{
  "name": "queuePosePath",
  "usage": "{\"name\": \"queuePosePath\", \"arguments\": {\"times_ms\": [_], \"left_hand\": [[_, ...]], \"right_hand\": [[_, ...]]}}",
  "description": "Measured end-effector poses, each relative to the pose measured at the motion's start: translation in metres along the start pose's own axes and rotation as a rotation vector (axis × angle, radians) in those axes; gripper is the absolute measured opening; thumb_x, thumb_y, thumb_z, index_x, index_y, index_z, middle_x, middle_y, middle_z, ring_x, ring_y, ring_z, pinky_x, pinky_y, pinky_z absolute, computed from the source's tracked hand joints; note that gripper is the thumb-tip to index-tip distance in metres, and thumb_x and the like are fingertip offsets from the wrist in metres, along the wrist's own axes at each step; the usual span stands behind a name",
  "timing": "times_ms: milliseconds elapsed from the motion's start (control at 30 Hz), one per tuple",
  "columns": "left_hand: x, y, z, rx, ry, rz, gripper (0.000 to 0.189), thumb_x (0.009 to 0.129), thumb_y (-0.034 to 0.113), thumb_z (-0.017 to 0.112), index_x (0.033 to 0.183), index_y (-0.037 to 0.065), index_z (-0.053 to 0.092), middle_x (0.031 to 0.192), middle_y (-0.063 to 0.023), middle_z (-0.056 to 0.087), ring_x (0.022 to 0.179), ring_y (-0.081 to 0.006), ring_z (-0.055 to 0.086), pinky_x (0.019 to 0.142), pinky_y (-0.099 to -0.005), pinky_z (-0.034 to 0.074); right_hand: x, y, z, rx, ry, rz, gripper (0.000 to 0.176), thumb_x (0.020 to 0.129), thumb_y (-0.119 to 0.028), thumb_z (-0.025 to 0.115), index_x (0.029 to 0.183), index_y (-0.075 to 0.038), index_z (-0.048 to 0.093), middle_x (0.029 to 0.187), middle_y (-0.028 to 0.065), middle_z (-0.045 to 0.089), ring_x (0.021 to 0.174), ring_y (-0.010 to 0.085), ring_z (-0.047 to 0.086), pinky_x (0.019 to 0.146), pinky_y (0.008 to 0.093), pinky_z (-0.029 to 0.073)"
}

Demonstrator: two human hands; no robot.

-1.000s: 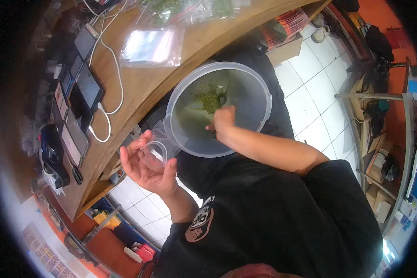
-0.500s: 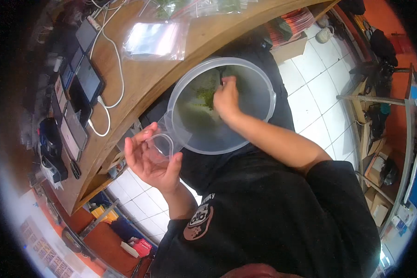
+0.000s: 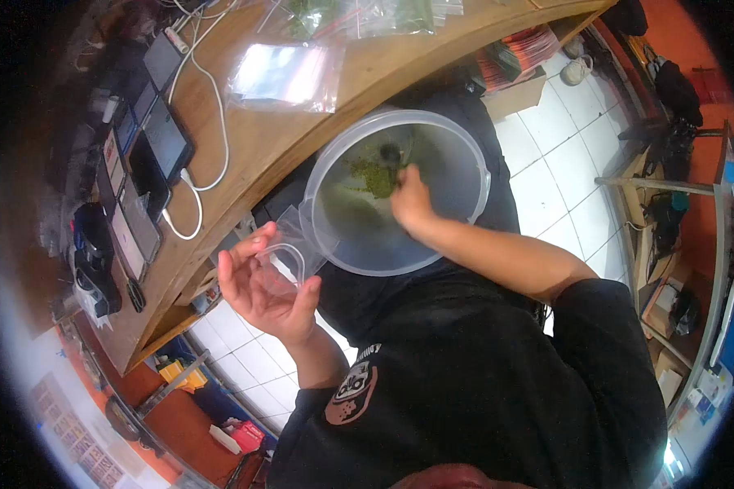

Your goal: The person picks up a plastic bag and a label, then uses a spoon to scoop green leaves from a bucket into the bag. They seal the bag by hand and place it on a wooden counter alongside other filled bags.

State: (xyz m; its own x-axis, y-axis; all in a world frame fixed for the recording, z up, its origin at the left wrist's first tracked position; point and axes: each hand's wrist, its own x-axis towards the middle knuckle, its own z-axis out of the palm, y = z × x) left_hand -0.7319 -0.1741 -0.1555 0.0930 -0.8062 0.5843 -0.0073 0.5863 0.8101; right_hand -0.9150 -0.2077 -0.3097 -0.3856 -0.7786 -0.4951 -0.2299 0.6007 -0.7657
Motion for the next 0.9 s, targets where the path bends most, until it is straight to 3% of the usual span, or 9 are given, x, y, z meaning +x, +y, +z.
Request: {"name": "queuePosePath", "arguments": {"times_ms": [100, 233, 367, 433, 500, 633, 733, 767, 900], "left_hand": [[0.001, -0.002, 0.0, 0.0, 0.046, -0.015, 0.099, 0.069, 0.011, 0.086, 0.148, 0.003, 0.027, 0.121, -0.0174, 0.053, 0.116, -0.036, 0.055, 0.104, -0.0493, 0.042], [-0.001, 0.001, 0.004, 0.009, 0.026, -0.015, 0.099, 0.069, 0.012, 0.087, 0.148, 0.004, 0.027, 0.121, -0.017, 0.053, 0.117, -0.0356, 0.055, 0.105, -0.0494, 0.042], [0.001, 0.002, 0.001, 0.006, 0.005, -0.002, 0.099, 0.07, 0.012, 0.086, 0.148, 0.004, 0.027, 0.121, -0.0174, 0.053, 0.117, -0.035, 0.055, 0.105, -0.0494, 0.043], [-0.001, 0.002, 0.0, 0.02, 0.033, -0.015, 0.099, 0.069, 0.01, 0.086, 0.148, 0.004, 0.028, 0.12, -0.0177, 0.053, 0.117, -0.0353, 0.055, 0.105, -0.0496, 0.043], [-0.002, 0.0, 0.003, 0.013, 0.036, -0.022, 0.099, 0.069, 0.01, 0.086, 0.148, 0.004, 0.028, 0.121, -0.0179, 0.053, 0.117, -0.0356, 0.055, 0.105, -0.0497, 0.043], [-0.004, 0.001, 0.005, -0.004, -0.012, -0.026, 0.098, 0.068, 0.01, 0.086, 0.148, 0.004, 0.029, 0.121, -0.0181, 0.053, 0.118, -0.0362, 0.055, 0.105, -0.0498, 0.042], [-0.003, -0.001, 0.0, 0.005, -0.007, -0.01, 0.099, 0.068, 0.009, 0.086, 0.148, 0.004, 0.029, 0.121, -0.0182, 0.053, 0.118, -0.0357, 0.055, 0.105, -0.0494, 0.042], [-0.002, -0.001, 0.001, 0.004, -0.002, -0.011, 0.099, 0.068, 0.009, 0.086, 0.148, 0.004, 0.029, 0.121, -0.0182, 0.053, 0.118, -0.0357, 0.055, 0.105, -0.0494, 0.042], [-0.002, 0.0, 0.005, -0.008, 0.036, -0.04, 0.099, 0.067, 0.008, 0.086, 0.148, 0.004, 0.029, 0.121, -0.0183, 0.053, 0.117, -0.0358, 0.055, 0.105, -0.0491, 0.042]], "right_hand": [[-0.008, -0.004, -0.005, 0.08, -0.061, 0.094, 0.03, 0.082, 0.001, 0.051, 0.112, 0.002, 0.048, 0.108, 0.0312, 0.061, 0.106, 0.0469, 0.059, 0.091, 0.051, 0.045], [0.025, -0.024, 0.0, 0.157, 0.263, -0.16, 0.03, 0.082, -0.001, 0.053, 0.112, 0.002, 0.049, 0.104, 0.0295, 0.063, 0.103, 0.0467, 0.06, 0.09, 0.0505, 0.045], [-0.007, -0.007, -0.003, 0.029, -0.145, 0.139, 0.029, 0.083, -0.002, 0.054, 0.112, 0.003, 0.05, 0.105, 0.0281, 0.063, 0.101, 0.0449, 0.062, 0.088, 0.0489, 0.047], [-0.014, -0.013, -0.005, 0.022, -0.17, 0.186, 0.029, 0.083, -0.003, 0.054, 0.112, 0.002, 0.051, 0.106, 0.0282, 0.063, 0.103, 0.0444, 0.061, 0.088, 0.0481, 0.047], [-0.003, -0.023, -0.004, 0.077, 0.073, -0.032, 0.031, 0.082, -0.002, 0.055, 0.113, 0.002, 0.051, 0.107, 0.0276, 0.063, 0.104, 0.0441, 0.061, 0.087, 0.0475, 0.047], [0.027, -0.03, -0.002, 0.116, 0.186, -0.156, 0.032, 0.082, -0.001, 0.054, 0.114, 0.001, 0.051, 0.108, 0.0274, 0.063, 0.104, 0.0444, 0.061, 0.087, 0.0475, 0.047], [-0.008, -0.022, -0.012, -0.024, -0.258, 0.179, 0.03, 0.082, 0.001, 0.051, 0.112, 0.002, 0.052, 0.108, 0.0282, 0.062, 0.105, 0.0445, 0.06, 0.088, 0.0484, 0.047], [-0.007, -0.023, -0.013, -0.03, -0.259, 0.178, 0.03, 0.082, 0.001, 0.051, 0.112, 0.002, 0.052, 0.108, 0.0282, 0.062, 0.105, 0.0445, 0.06, 0.088, 0.0484, 0.047], [0.019, -0.031, -0.006, 0.021, -0.004, -0.174, 0.029, 0.082, 0.001, 0.053, 0.111, 0.003, 0.053, 0.103, 0.0285, 0.063, 0.102, 0.0452, 0.061, 0.088, 0.0506, 0.047]]}}
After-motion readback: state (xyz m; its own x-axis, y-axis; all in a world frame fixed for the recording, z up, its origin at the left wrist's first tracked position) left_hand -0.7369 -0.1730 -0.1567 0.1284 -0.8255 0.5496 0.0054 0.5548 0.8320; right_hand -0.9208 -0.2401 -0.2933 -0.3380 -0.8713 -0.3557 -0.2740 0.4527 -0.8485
